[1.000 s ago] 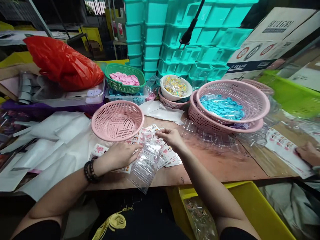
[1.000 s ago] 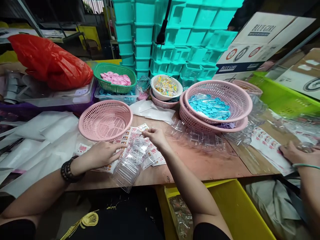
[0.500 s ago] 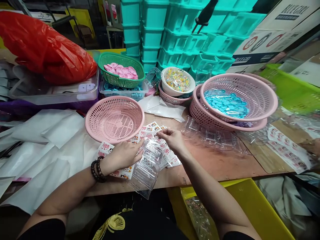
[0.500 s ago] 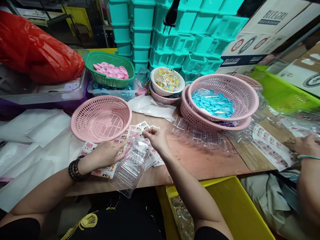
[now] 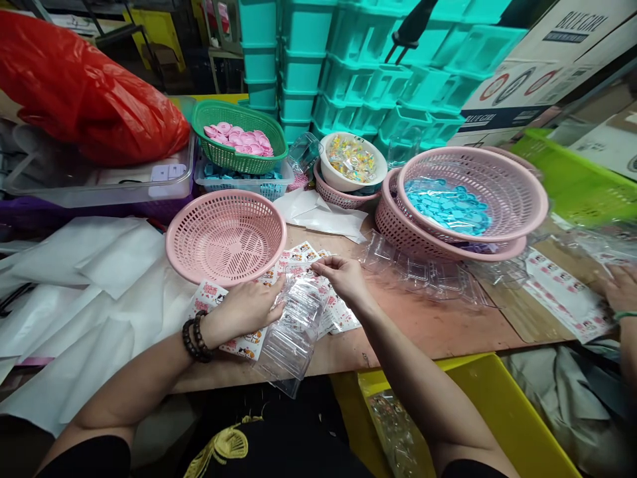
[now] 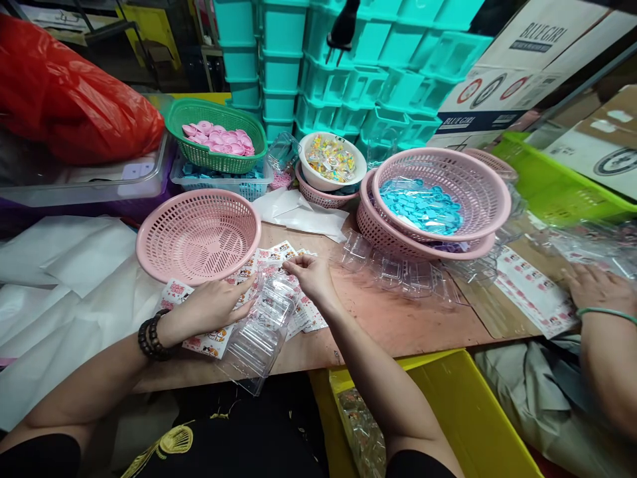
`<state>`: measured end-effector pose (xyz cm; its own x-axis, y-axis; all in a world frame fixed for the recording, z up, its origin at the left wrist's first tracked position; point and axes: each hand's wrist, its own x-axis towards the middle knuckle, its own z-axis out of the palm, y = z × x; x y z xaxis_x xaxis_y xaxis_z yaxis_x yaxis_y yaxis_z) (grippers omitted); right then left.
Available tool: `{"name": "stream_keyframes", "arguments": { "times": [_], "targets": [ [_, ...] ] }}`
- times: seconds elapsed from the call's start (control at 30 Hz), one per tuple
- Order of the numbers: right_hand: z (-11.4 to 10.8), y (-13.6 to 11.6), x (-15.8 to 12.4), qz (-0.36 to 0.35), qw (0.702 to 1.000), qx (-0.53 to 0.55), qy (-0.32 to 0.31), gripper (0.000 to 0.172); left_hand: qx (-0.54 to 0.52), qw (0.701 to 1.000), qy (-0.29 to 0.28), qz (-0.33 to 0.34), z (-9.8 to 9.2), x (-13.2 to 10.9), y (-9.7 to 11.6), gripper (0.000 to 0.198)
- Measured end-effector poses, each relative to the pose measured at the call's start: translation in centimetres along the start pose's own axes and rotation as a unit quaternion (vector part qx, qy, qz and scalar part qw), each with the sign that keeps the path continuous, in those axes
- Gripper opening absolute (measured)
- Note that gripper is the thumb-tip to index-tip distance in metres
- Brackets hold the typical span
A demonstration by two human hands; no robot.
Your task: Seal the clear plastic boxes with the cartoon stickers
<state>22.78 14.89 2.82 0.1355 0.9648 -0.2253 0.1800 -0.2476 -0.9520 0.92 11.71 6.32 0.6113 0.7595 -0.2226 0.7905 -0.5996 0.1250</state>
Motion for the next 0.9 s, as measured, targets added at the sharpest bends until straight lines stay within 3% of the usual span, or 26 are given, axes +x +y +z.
{"name": "stream_keyframes", "arguments": {
  "times": [0.23, 0.47, 0.63, 0.77, 0.83, 0.9],
  "targets": [
    [0.0, 0.0, 0.1, -0.011, 1.0, -0.003, -0.001, 0.027, 0.008, 1.0, -0.013, -0.004, 0.0, 0.1, 0.0, 0.056],
    [0.1, 0.2, 0.2, -0.012, 1.0, -0.01, -0.001, 0.027, 0.002, 1.0, 0.011, 0.005, 0.3, 0.5, 0.0, 0.062],
    [0.4, 0.3, -0.2, -0.042, 0.993, -0.105, 0.011, 0.02, 0.011, 1.0, 0.001, 0.013, 0.2, 0.9, 0.3, 0.066],
    [0.9, 0.3, -1.5, -0.135, 0.941, -0.304, 0.055, 0.013, 0.023, 1.0, 0.001, 0.011, 0.5, 1.1, 0.3, 0.067],
    [0.8, 0.1, -2.0, -0.151, 0.903, -0.397, 0.069, 0.026, 0.027, 1.0, 0.0, 0.006, 0.7, 1.2, 0.3, 0.067],
    [0.4, 0.0, -2.0, -0.127, 0.887, -0.437, 0.084, 0.051, 0.026, 1.0, 0.0, 0.003, 0.9, 1.2, 0.3, 0.067]
  ]
}}
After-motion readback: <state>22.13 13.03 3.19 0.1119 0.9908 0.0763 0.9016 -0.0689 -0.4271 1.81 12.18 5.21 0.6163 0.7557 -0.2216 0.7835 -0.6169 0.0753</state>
